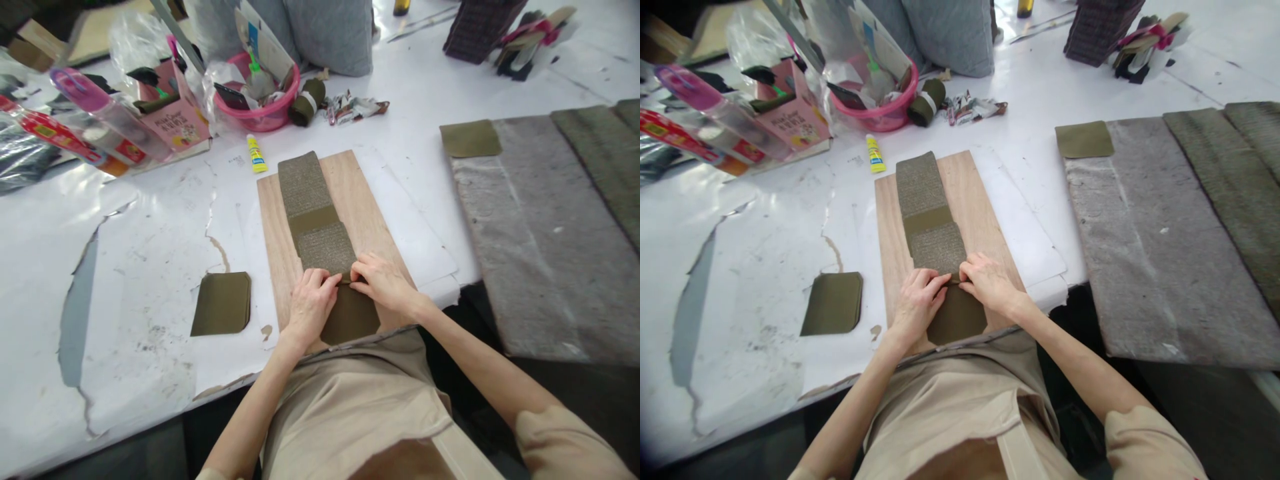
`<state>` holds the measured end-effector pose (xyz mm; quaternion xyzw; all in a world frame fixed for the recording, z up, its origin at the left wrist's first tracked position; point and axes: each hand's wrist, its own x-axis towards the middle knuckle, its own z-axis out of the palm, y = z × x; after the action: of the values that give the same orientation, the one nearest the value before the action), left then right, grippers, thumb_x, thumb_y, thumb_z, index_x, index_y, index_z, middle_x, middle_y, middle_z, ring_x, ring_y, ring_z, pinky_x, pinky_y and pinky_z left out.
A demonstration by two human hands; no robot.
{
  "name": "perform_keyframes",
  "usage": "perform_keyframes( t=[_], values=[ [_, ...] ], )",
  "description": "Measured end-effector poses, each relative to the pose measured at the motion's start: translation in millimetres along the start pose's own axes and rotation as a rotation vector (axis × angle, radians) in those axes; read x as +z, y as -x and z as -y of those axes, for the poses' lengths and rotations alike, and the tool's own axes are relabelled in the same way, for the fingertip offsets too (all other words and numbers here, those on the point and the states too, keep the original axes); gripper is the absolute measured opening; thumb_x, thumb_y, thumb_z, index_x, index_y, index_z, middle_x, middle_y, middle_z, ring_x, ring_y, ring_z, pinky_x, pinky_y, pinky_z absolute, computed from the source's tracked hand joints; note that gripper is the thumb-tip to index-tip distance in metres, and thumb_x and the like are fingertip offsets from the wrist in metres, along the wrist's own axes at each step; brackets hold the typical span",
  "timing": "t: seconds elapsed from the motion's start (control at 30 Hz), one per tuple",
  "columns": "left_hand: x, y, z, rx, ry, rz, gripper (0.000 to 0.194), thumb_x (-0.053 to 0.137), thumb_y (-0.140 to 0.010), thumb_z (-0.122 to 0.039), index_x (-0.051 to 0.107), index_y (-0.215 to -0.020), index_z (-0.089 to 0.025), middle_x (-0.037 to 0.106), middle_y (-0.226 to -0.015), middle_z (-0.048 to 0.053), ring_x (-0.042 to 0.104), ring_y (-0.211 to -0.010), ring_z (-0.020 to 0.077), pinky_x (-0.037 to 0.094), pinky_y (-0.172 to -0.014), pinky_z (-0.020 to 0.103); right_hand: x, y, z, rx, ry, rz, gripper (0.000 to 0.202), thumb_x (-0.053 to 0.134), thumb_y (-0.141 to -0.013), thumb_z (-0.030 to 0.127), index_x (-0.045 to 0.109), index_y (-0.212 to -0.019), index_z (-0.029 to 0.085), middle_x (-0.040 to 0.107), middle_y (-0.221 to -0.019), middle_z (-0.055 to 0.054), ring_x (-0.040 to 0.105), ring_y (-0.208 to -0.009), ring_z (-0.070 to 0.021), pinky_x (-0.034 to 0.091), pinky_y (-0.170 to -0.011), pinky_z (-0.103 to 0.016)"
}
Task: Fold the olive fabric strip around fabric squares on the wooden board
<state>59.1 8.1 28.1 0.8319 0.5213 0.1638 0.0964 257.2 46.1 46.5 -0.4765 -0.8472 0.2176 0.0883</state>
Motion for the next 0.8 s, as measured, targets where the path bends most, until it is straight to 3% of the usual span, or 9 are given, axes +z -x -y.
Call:
perform_keyframes(
  t=[0.17,0.27,0.37,0.47,0.57,0.67,0.8],
  values=[
    [-0.4,-2,-3,0.02,-0.007,0.034,0.024,0.053,-0.095,-0.022,0.063,-0.116,-0.021,0.06,-0.102,0.006,0.053,-0.098,0.0209,0.047,-0.083,0.036,-3,7,5,-0.079,0.022,-0.034,0.01,0.067,-0.083,0.015,0.058,-0.079,0.019,0.061,-0.083,-0.002,0.053,-0.087,-0.0191,0.04,-0.079,-0.032],
    [-5.2,-5,-6,0.032,0.011,0.06,0.021,0.05,-0.098,-0.032,0.067,-0.103,-0.021,0.062,-0.09,0.003,0.055,-0.089,0.0192,0.046,-0.078,0.035,-1,14,1,0.015,-0.19,-0.042,0.008,0.067,-0.085,0.021,0.059,-0.088,0.021,0.064,-0.083,-0.001,0.058,-0.081,-0.018,0.045,-0.075,-0.031],
    [-13.0,-5,-9,0.03,0.034,0.091,0.035,0.037,-0.102,-0.036,0.066,-0.096,-0.019,0.063,-0.087,0.002,0.057,-0.086,0.0166,0.046,-0.078,0.034,-1,17,-2,0.077,-0.408,-0.032,0.004,0.063,-0.089,0.027,0.063,-0.091,0.024,0.069,-0.085,-0.001,0.063,-0.079,-0.0182,0.049,-0.071,-0.031],
    [-18.3,-2,-11,0.034,0.087,0.114,0.043,0.03,-0.104,-0.036,0.067,-0.094,-0.017,0.065,-0.085,0.003,0.061,-0.083,0.0153,0.048,-0.076,0.032,-1,19,-4,0.033,-0.464,-0.036,0.019,0.053,-0.094,0.03,0.069,-0.086,0.025,0.073,-0.086,-0.003,0.067,-0.081,-0.0214,0.053,-0.073,-0.033],
    [-21.1,3,-6,0.043,0.149,0.134,0.031,0.043,-0.101,-0.036,0.067,-0.092,-0.019,0.069,-0.082,0.0,0.064,-0.075,0.0125,0.05,-0.071,0.026,6,21,-10,0.074,-0.527,0.011,0.028,0.048,-0.095,0.042,0.072,-0.097,0.028,0.075,-0.098,-0.004,0.07,-0.089,-0.024,0.056,-0.081,-0.035],
    [-31.5,15,8,-0.08,0.394,0.054,0.022,0.052,-0.097,-0.033,0.068,-0.092,-0.019,0.071,-0.085,0.0,0.065,-0.078,0.0114,0.05,-0.073,0.021,21,19,-21,0.163,-0.447,0.005,0.039,0.044,-0.094,0.053,0.071,-0.097,0.026,0.075,-0.091,-0.003,0.07,-0.079,-0.0212,0.055,-0.067,-0.03],
    [-58.5,46,39,-0.407,0.513,-0.211,0.023,0.052,-0.096,-0.033,0.068,-0.087,-0.019,0.067,-0.077,-0.001,0.06,-0.07,0.011,0.046,-0.065,0.02,37,17,-25,0.114,-0.254,-0.131,0.045,0.039,-0.094,0.06,0.069,-0.094,0.026,0.074,-0.079,0.0,0.069,-0.067,-0.0178,0.05,-0.058,-0.027]
  ],
)
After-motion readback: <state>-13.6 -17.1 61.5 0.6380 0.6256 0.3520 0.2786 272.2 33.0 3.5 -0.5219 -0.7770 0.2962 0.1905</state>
